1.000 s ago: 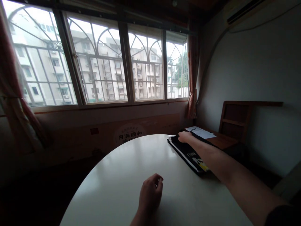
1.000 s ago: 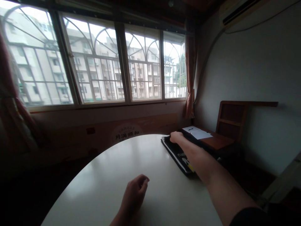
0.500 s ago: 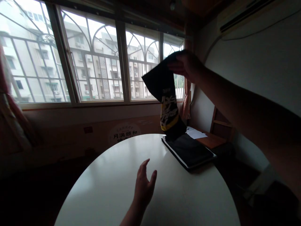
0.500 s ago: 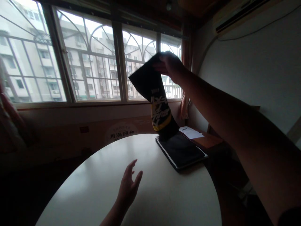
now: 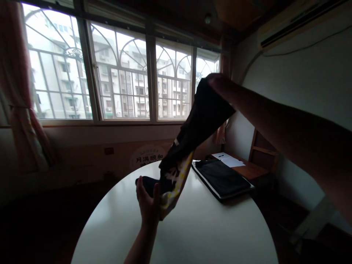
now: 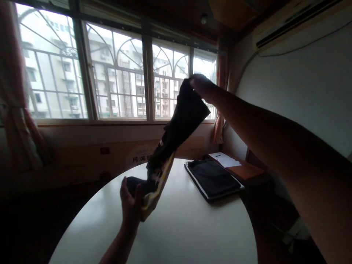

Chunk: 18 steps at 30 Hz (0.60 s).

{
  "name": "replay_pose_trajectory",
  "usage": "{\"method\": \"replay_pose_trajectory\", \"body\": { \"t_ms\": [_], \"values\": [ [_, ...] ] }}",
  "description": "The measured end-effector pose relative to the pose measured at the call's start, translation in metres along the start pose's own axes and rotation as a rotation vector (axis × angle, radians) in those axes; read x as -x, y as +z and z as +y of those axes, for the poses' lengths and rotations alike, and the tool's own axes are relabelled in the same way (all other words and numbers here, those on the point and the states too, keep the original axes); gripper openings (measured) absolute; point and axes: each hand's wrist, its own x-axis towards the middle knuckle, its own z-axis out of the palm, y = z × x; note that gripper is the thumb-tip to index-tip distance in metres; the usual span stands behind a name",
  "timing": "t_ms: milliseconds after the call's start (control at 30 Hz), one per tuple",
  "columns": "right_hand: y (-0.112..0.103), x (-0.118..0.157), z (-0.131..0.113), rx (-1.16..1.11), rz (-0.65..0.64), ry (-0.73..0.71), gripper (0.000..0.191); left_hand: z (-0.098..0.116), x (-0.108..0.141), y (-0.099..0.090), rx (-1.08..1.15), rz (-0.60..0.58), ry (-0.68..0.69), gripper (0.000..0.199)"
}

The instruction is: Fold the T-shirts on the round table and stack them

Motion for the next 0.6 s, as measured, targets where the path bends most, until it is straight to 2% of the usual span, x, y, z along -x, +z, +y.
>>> {"method": "replay_pose_trajectory", "body": {
  "t_ms": [100,167,267,333,400,467,533,600],
  "values": [
    [0.032,0.022,0.014,0.021,-0.187,0.137,0.008,0.010,0.006,0.000,-0.215,-0.035,0.124,0.068],
    [0.059,0.041,0.021,0.016,-0.313,0.147,0.003,0.017,0.012,0.000,-0.259,-0.080,0.201,0.057],
    [0.099,0.074,0.031,-0.042,-0.421,0.077,0.002,0.027,0.018,-0.002,-0.148,-0.200,0.343,0.060],
    [0.123,0.098,0.036,-0.111,-0.464,0.070,0.003,0.032,0.022,-0.003,-0.057,-0.270,0.383,0.066],
    [0.142,0.120,0.041,-0.206,-0.482,0.113,0.005,0.037,0.025,-0.003,0.002,-0.304,0.333,0.061],
    [0.155,0.139,0.046,-0.291,-0.484,0.197,0.006,0.040,0.026,-0.003,0.037,-0.336,0.220,0.039],
    [0.161,0.152,0.049,-0.353,-0.470,0.310,0.007,0.043,0.026,-0.003,0.064,-0.356,0.095,0.021],
    [0.162,0.161,0.051,-0.437,-0.444,0.440,0.007,0.046,0.023,-0.004,0.097,-0.323,-0.022,0.020]
  ]
}}
